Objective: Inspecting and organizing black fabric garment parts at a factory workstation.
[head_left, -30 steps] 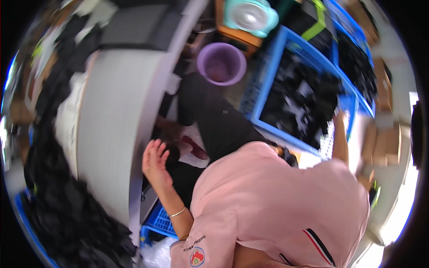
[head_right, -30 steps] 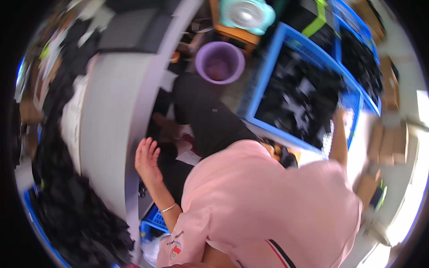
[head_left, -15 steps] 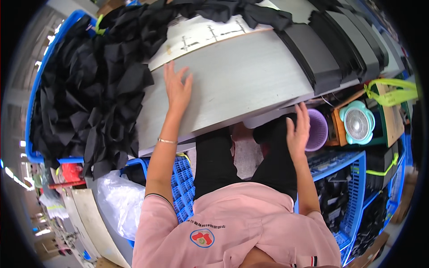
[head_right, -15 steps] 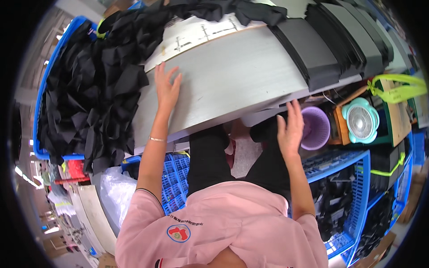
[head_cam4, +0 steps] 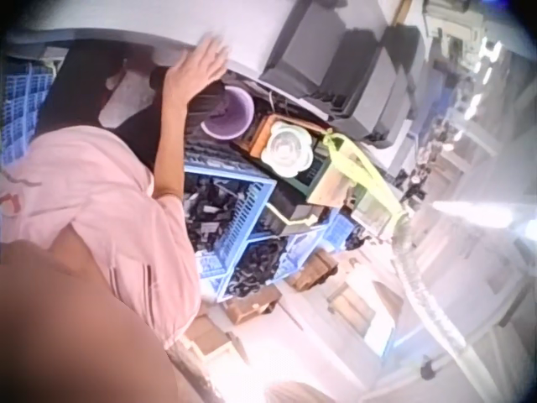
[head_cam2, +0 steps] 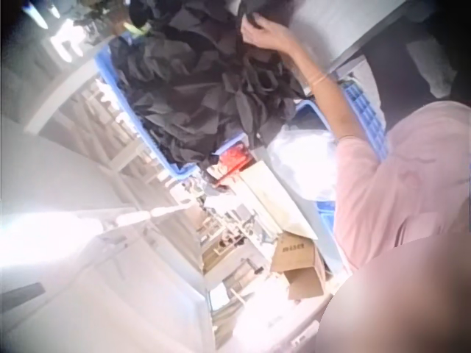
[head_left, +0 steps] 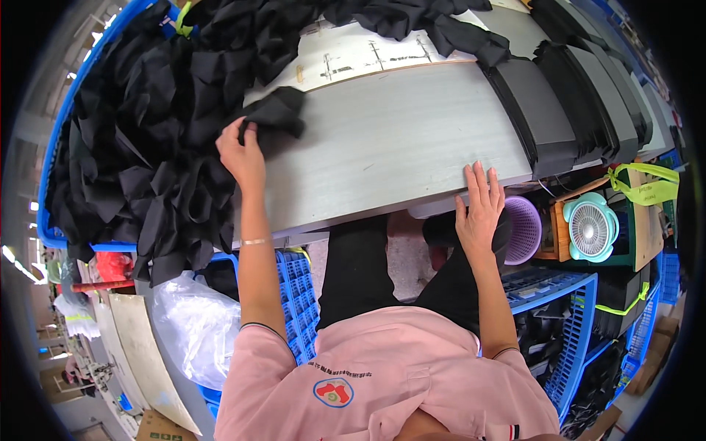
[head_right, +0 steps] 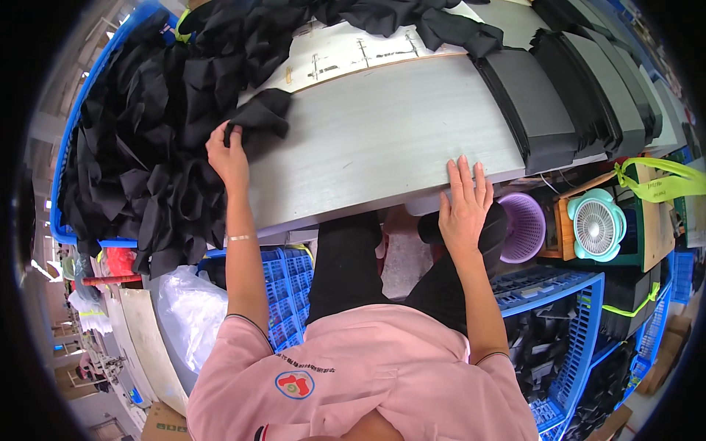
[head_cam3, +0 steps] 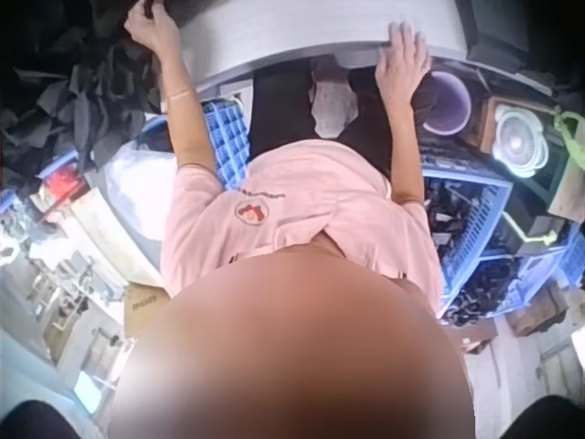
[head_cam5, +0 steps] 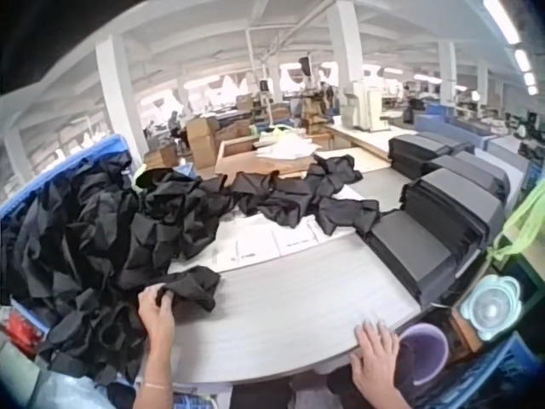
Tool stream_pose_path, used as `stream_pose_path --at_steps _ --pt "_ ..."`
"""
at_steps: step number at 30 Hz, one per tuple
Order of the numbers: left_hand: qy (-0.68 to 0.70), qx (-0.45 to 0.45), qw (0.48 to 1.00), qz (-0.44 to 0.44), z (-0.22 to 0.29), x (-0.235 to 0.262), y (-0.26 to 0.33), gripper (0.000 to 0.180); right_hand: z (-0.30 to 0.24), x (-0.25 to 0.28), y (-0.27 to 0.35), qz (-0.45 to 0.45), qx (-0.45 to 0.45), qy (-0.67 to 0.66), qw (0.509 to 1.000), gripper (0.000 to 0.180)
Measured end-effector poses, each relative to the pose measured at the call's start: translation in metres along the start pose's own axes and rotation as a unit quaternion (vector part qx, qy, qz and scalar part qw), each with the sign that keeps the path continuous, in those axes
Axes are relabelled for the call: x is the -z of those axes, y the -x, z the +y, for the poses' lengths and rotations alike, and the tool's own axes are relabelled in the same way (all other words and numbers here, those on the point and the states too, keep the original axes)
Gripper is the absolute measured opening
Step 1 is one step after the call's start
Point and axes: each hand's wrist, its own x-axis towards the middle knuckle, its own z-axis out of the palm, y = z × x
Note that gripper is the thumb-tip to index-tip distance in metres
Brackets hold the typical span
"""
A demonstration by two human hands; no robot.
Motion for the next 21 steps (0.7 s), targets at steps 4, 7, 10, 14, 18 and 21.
stream_pose_path --at_steps 4,7,10,14,18,21 --pt "0.229 0.111 0.958 -0.134 0.066 0.002 0.045 0.019 -0.039 0.017 -0.01 0.047 0.0 -0.093 0.995 0.061" --pt "0.359 0.163 0.889 -0.233 0.114 0.01 0.076 0.02 -0.07 0.028 -0.02 0.081 0.046 -0.213 0.973 0.067" --pt "0.425 0.25 0.814 -0.307 0.14 0.015 0.08 0.022 -0.08 0.04 -0.035 0.06 0.012 -0.272 0.96 0.046" --pt "0.407 0.244 0.847 -0.239 0.16 0.006 0.067 0.025 -0.081 0.048 -0.047 0.013 -0.104 -0.267 0.958 0.02" --pt "0.288 0.015 0.95 -0.122 0.175 0.017 0.075 0.037 -0.086 0.045 -0.036 -0.101 -0.358 -0.543 0.753 0.036" --pt "0.225 -0.153 0.942 -0.196 0.181 0.037 0.099 0.051 -0.092 0.038 -0.019 -0.1 -0.365 -0.63 0.678 0.034"
